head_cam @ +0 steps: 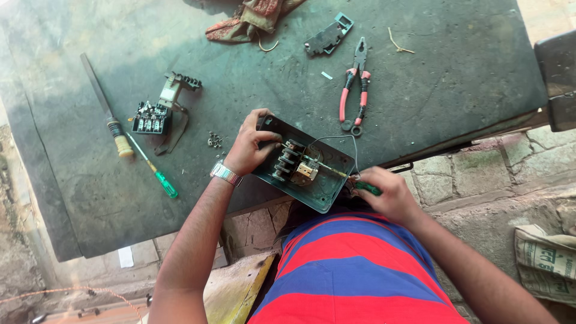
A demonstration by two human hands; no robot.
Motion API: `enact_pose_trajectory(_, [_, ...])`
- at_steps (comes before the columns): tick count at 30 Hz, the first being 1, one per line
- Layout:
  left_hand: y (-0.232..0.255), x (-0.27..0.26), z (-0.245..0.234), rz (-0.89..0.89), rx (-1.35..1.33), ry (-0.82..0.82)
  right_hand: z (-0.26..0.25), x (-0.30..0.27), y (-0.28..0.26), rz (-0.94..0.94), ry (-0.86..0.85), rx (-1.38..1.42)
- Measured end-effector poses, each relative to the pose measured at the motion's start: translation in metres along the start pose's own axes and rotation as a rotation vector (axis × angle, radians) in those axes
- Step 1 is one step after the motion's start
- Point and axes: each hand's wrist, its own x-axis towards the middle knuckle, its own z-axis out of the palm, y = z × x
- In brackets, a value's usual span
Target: The person uses a screwdriver to adjust internal contacts and terminals inside a small electrical component housing. They then wipe a small black plastic part with a cloth and place it on the table.
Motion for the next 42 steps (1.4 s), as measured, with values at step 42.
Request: enact_pose_trajectory(42, [0.004, 0.004, 0.0, -0.036, 0.019, -0.027, 0.003, -0.001, 0.008, 0.245, 0.027, 0.12])
